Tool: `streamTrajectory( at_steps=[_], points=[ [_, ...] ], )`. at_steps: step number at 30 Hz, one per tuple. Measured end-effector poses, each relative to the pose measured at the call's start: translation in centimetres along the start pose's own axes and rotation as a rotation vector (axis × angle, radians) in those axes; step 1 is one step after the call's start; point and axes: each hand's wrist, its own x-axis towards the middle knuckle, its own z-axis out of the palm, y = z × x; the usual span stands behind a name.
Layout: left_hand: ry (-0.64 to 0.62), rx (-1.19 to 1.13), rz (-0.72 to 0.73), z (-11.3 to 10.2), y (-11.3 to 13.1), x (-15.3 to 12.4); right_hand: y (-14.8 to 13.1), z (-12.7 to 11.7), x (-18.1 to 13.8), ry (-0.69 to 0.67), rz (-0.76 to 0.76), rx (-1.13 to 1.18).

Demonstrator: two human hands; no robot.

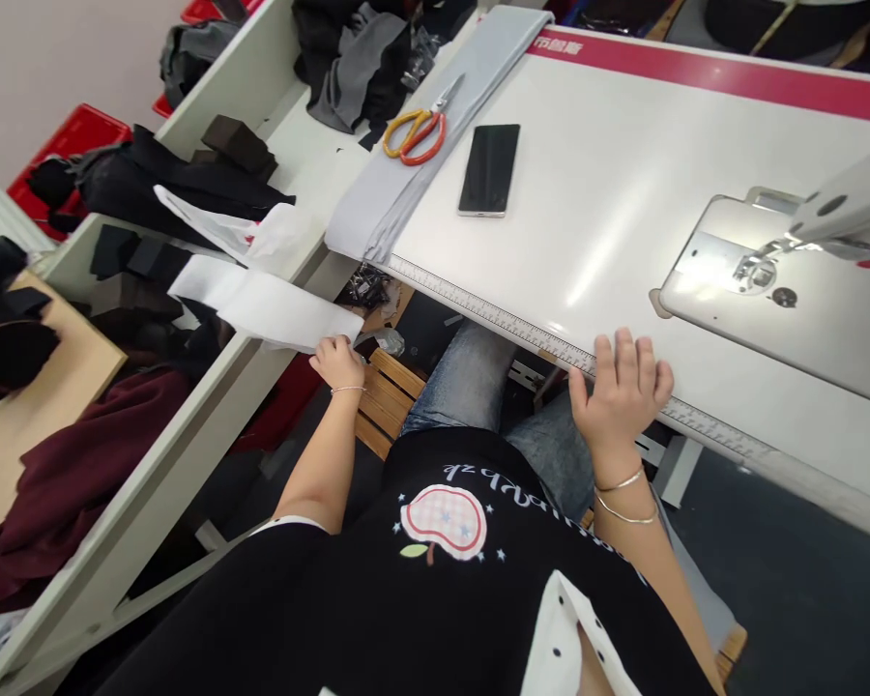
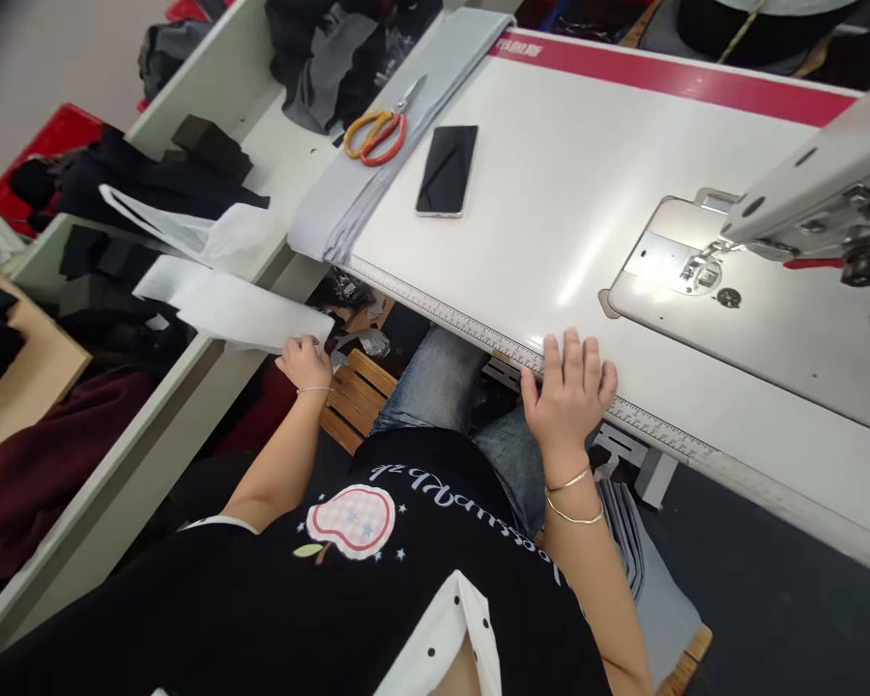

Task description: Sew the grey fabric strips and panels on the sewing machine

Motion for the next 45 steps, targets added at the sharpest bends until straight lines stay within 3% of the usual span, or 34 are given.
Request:
streamTrajectory(
  at_steps=[8, 16, 24, 31, 38, 45],
  points=[
    [-0.01, 0.16, 0.033, 0.3, 1.9, 1.6, -0.3, -0.4, 0.0, -0.018, 0.038, 0.007],
    [0.07, 0.15, 0.028, 1.1, 1.1, 1.8, -0.3, -0.7, 0.0, -0.022, 0.04, -0.007],
    [0.044, 0.195, 0.009, 1.6, 1.0, 1.7, -0.4, -0.5, -0.1, -0.018, 0.047, 0.012],
    [0.051, 0.199, 0.018, 2.4, 0.4, 1.3, -0.5, -0.9, -0.1, -0.097, 0.059, 0.005],
    [0.082, 0.156, 0.049, 1.3, 0.0, 0.3, -0.5, -1.5, 0.0, -0.246, 0.099, 0.042],
    [0.094, 0.178, 0.086, 0.5, -0.3, 0.1, -0.4, -1.7, -0.1, -0.242, 0.087, 0.05]
  ],
)
